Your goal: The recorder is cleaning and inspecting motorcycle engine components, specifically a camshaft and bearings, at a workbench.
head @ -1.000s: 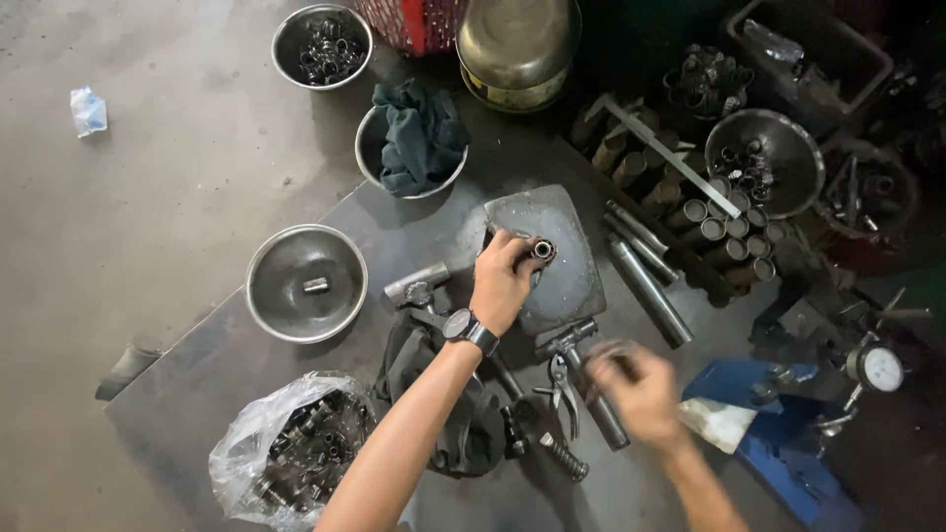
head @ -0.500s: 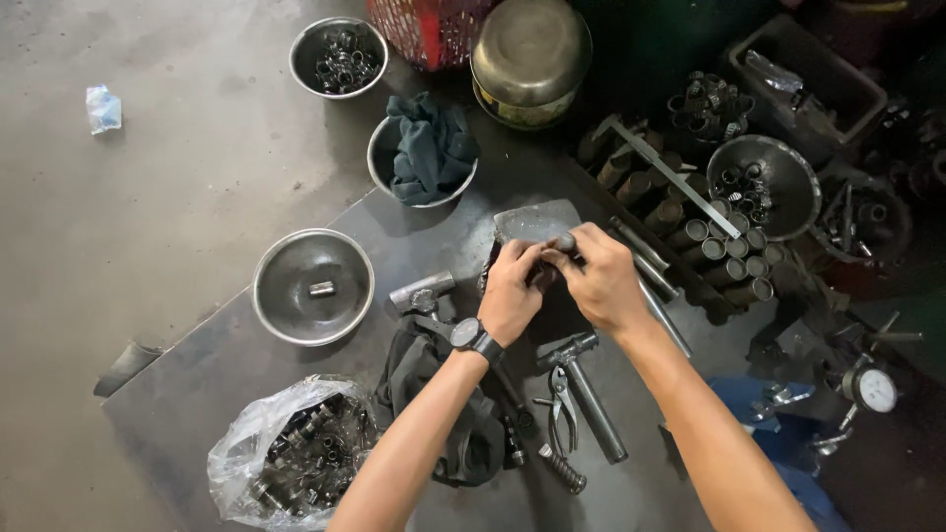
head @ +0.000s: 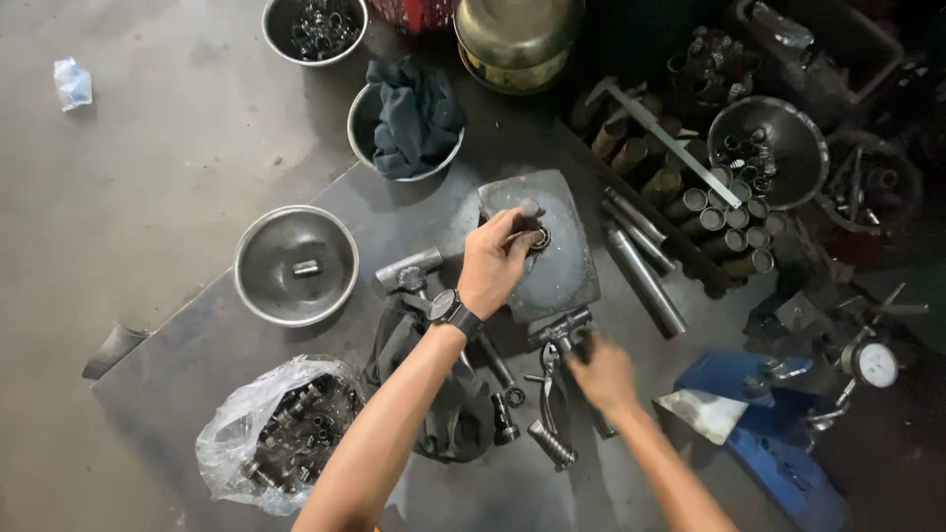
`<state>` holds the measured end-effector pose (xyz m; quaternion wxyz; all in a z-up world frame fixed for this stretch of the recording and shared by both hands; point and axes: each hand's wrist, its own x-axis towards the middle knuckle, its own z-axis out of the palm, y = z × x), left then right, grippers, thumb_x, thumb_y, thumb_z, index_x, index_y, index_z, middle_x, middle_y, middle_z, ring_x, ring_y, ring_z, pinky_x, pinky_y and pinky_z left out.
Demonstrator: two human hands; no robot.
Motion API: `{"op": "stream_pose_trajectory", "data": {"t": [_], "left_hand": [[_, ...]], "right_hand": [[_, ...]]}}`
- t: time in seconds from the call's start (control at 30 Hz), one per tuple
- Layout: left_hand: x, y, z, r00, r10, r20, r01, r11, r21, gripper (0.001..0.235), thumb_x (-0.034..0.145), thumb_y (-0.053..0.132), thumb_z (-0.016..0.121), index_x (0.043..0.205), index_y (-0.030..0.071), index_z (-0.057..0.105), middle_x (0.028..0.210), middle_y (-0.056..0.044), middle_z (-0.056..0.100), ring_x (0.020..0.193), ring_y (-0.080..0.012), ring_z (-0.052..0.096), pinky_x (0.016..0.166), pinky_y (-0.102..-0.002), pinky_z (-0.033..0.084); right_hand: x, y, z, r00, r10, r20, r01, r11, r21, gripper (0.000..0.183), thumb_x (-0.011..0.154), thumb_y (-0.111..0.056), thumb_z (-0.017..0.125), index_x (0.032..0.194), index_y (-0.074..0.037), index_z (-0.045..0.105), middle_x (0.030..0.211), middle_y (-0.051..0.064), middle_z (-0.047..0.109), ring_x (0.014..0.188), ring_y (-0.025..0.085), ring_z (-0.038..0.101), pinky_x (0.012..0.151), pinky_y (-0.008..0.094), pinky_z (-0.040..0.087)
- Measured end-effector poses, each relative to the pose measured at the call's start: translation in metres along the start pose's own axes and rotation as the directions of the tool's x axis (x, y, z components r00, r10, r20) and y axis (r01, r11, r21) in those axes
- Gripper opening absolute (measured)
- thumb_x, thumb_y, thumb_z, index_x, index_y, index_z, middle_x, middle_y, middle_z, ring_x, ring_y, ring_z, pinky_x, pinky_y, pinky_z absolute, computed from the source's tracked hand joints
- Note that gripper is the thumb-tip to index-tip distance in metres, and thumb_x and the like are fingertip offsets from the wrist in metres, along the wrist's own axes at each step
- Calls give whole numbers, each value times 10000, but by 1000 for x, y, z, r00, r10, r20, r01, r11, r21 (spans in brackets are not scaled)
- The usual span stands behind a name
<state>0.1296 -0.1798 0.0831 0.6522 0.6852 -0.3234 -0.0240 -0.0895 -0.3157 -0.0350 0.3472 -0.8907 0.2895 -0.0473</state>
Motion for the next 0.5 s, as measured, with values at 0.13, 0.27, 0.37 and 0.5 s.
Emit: {"op": "stream_pose_trajectory", "data": {"t": [0.13, 0.27, 0.37, 0.5], "left_hand": [[-2, -6, 3, 1000, 20, 23, -21, 999, 43, 259, 915, -29, 710, 1158, 20, 639, 983, -131, 693, 863, -250, 750, 735, -312, 577], [-2, -1, 4, 998, 54, 21, -57, 988, 141, 292, 892, -33, 717, 1171, 20, 650, 976, -147, 697, 830, -319, 719, 716, -367, 558], [-4, -1, 4, 998, 68, 6, -68, 986, 154, 308, 877, -33, 722, 1172, 16, 645, 996, -166, 686, 855, -364, 699, 721, -389, 549], [-6, -9, 5, 994, 102, -39, -96, 986, 139, 296, 889, -26, 715, 1170, 20, 631, 1010, -153, 682, 883, -357, 694, 754, -381, 548]], "right_hand": [[-2, 21, 26, 969, 126, 213, -46, 938, -344, 673, 740, -237, 835, 1285, 62, 578, 931, 291, 696, 871, 443, 702, 770, 513, 559], [4, 45, 37, 974, 72, 217, -2, 952, -307, 406, 830, -175, 755, 1147, 46, 629, 955, 299, 708, 922, 478, 684, 824, 536, 548], [-1, 43, 23, 954, 151, 260, -78, 959, -272, 354, 846, -168, 734, 1112, 49, 651, 938, 288, 719, 905, 450, 707, 821, 512, 555], [-19, 59, -16, 990, 76, 115, -91, 988, 128, 362, 872, -169, 692, 1170, 36, 708, 1003, 196, 770, 891, 303, 746, 788, 436, 575]]}}
